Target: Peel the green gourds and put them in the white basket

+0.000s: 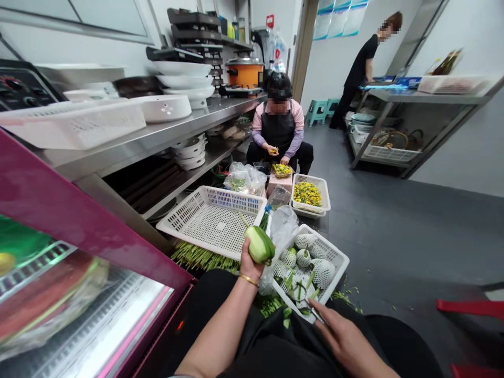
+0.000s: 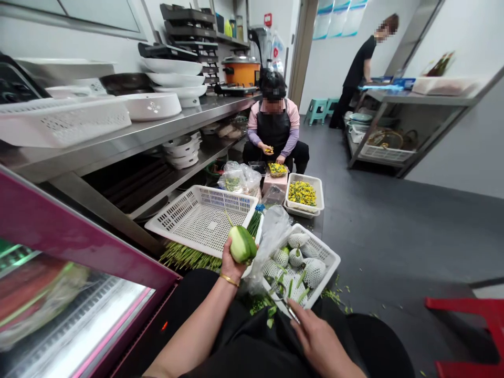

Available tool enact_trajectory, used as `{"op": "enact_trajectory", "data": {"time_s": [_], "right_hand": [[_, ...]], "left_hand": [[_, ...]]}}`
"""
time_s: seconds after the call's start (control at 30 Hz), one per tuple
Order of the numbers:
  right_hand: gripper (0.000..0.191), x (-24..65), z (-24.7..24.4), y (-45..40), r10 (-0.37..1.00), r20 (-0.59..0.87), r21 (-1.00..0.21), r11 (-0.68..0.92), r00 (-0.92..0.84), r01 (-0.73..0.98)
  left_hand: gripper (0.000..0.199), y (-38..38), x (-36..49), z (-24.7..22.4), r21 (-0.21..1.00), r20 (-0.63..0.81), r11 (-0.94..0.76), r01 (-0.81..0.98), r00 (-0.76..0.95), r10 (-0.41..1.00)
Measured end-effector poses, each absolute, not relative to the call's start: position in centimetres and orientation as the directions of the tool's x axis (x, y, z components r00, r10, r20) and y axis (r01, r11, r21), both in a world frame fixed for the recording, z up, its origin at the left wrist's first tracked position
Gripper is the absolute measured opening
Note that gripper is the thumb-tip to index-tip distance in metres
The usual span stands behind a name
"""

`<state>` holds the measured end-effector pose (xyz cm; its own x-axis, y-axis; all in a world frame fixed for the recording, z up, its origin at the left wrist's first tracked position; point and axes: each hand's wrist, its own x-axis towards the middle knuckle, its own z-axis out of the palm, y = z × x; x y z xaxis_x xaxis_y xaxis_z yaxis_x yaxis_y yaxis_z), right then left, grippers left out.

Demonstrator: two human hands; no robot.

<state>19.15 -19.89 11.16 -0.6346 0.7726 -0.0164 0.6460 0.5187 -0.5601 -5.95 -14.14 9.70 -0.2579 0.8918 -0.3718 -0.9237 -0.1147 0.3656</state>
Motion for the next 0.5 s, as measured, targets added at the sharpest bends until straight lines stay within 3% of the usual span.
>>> {"op": "enact_trajectory", "data": {"time_s": [0.1,0.17,0.37,0.5], "right_hand": [[0.041,19.2,14.3,-17.5,0.815,0.077,-0.64,0.483,-0.575,0.598],[0.042,17.5,16.6,-15.4,0.825,0.118,-0.655,0.483,-0.553,0.581],[0.041,12.1,17.8,-12.7,0.843,0.109,-0.645,0.464,-0.527,0.608],[0.045,12.5,14.0,-16.5,0.831,0.158,-0.63,0.5,-0.533,0.594]], "left_hand": [[0.062,-14.8,-5.4,9.4,0.372,-0.296,0.126,-0.92,0.011,0.955],[0.058,-15.0,-4.5,8.9,0.415,-0.323,0.196,-0.889,0.057,0.945],[0.042,-14.7,-3.2,8.8,0.592,-0.146,-0.083,-0.802,-0.208,0.967],[0.043,-14.1,-3.4,8.8,0.61,-0.177,-0.158,-0.776,-0.329,0.928]]}}
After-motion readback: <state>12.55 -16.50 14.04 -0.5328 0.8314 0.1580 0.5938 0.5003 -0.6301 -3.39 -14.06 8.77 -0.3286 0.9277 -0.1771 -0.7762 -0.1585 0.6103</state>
